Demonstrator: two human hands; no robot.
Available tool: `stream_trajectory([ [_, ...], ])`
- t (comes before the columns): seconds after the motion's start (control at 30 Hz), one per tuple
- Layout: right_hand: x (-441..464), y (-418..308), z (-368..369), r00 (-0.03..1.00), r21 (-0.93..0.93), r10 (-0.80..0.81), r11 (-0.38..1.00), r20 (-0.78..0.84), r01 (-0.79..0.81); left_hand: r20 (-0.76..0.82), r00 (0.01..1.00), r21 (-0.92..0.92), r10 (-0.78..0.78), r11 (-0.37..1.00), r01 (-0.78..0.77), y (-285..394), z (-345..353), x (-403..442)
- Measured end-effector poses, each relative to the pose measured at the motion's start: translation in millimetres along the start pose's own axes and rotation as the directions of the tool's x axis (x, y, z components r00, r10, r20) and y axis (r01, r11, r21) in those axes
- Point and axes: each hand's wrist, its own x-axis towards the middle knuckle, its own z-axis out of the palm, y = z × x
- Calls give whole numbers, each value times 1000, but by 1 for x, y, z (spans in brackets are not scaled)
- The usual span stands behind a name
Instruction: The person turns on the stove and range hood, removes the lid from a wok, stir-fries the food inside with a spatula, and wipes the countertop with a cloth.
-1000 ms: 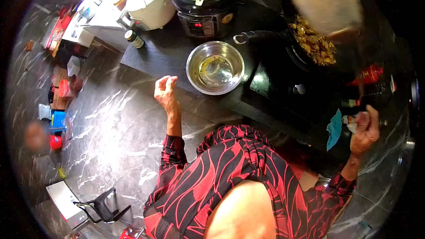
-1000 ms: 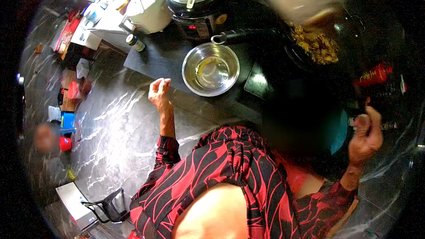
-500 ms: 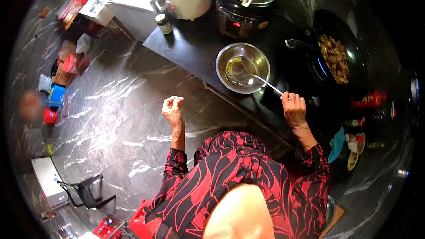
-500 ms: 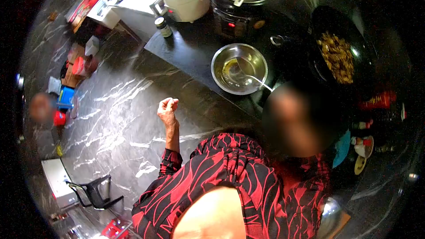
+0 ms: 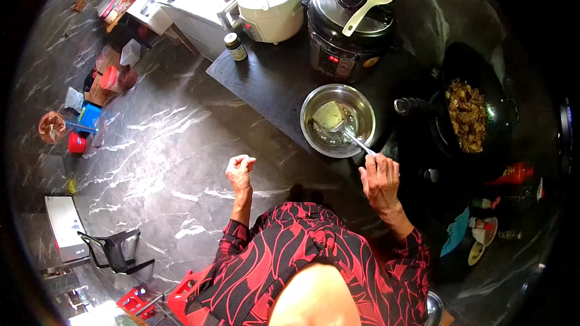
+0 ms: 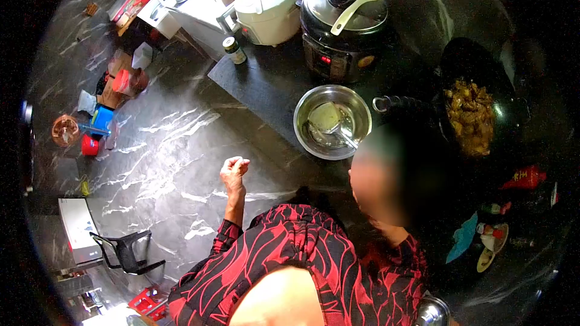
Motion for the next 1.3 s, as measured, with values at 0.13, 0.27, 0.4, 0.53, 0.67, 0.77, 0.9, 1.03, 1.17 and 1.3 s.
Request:
stream_trajectory([
  [0.13,1,-32,-6,988,175,60,981,143,-85,120,992,-20,-26,999,28,9,22,1],
  [0.27,10,-63,-6,995,271,-1,962,98,-26,219,976,-1,-20,1000,21,20,36,8],
  [0.4,14,-69,-17,994,283,63,955,94,-87,298,950,-59,-98,991,120,53,52,6],
  [0.53,33,-57,-53,982,250,140,954,125,-168,307,942,-63,-134,985,160,124,73,-5],
  [0.67,68,-59,-65,988,380,62,918,144,-113,288,950,-2,-121,992,127,166,59,1],
  [0.77,102,-70,-55,974,423,-111,906,196,18,173,978,36,-117,993,112,190,32,18],
  [0.9,163,-94,-25,965,380,-140,924,223,46,97,990,12,-105,994,105,203,-9,64],
  [1.03,196,-114,24,943,244,-172,964,286,102,78,992,-40,-101,994,104,195,-8,94],
  [1.17,227,-119,70,849,236,-273,955,452,181,107,983,-42,-150,987,155,240,12,117],
  [1.3,294,-125,128,782,321,-395,910,482,261,66,990,-19,-126,992,128,251,-6,178],
])
